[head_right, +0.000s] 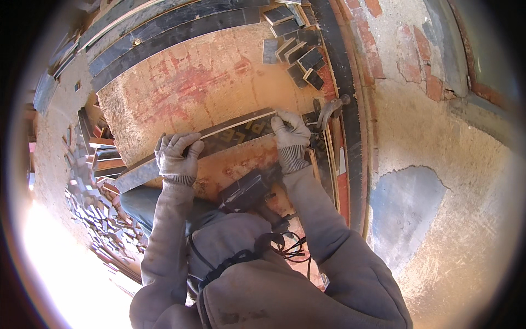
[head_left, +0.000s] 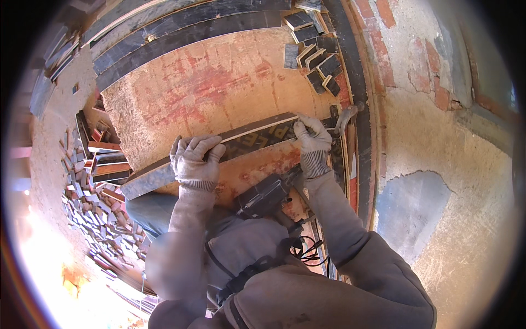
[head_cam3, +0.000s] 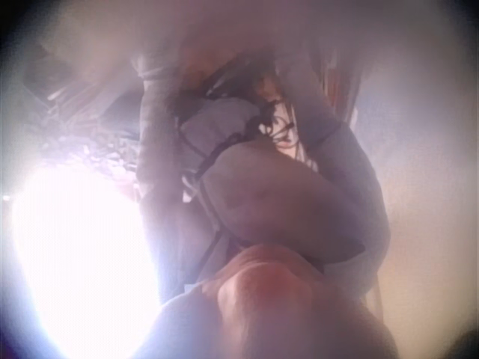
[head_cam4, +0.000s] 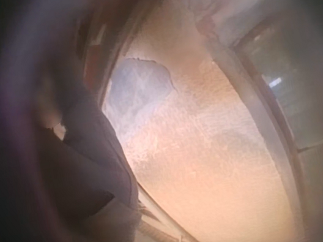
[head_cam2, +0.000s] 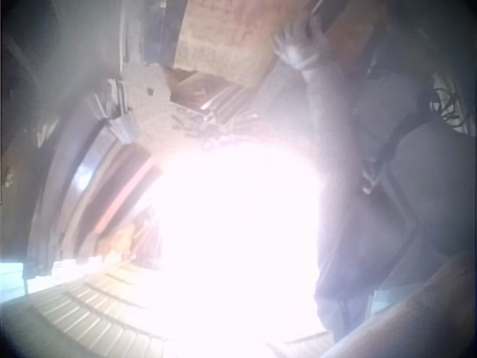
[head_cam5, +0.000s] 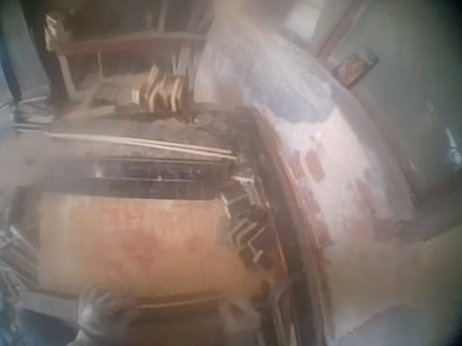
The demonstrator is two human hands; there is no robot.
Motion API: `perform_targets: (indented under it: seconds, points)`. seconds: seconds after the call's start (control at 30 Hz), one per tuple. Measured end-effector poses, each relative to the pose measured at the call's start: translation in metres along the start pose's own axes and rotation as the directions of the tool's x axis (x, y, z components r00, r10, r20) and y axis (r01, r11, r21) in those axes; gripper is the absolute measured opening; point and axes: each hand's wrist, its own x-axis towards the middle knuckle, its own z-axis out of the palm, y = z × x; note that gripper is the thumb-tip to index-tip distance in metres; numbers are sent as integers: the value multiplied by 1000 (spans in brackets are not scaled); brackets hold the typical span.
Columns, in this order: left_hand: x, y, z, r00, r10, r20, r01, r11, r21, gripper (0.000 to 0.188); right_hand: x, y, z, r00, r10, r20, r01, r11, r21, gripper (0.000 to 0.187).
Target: The person installs wooden stair nosing strips on a staircase. They position each strip on the stair edge, secure it with a nail gun, and occasionally tap it with a hammer to ensure a snug fit. The person works sequentially from one step to the next.
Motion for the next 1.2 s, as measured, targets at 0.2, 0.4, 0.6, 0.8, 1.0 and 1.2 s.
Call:
perform_targets:
  seconds: [0.2, 0.4, 0.6, 0.8, 1.0, 1.2]
  points:
    - [5, 0, 0, 1000, 5, 17, -5, 1000, 17, 15, 4, -19, -5, 993, 99, 67, -91, 989, -113, 21]
    - [7, 1, -2, 999, -22, 23, 22, 1000, 8, 13, -85, -68, -46, 914, -91, 396, 369, 592, -716, 58]
    - [6, -1, 1, 998, -35, 61, 31, 998, 56, 12, -188, -27, -43, 734, 643, 220, 75, 246, -966, 111]
    - [4, -4, 3, 995, -52, 83, 50, 998, 27, 10, -200, -1, -37, 869, 465, 169, -128, 542, -831, 116]
    - [4, -6, 2, 999, -22, 50, 20, 999, 33, 12, -167, -63, -89, 893, 242, 379, -21, 864, -503, 74]
    - [4, -5, 2, 998, -33, 58, 29, 997, 73, 12, -101, -140, -123, 805, 494, 329, -444, 869, -219, 18]
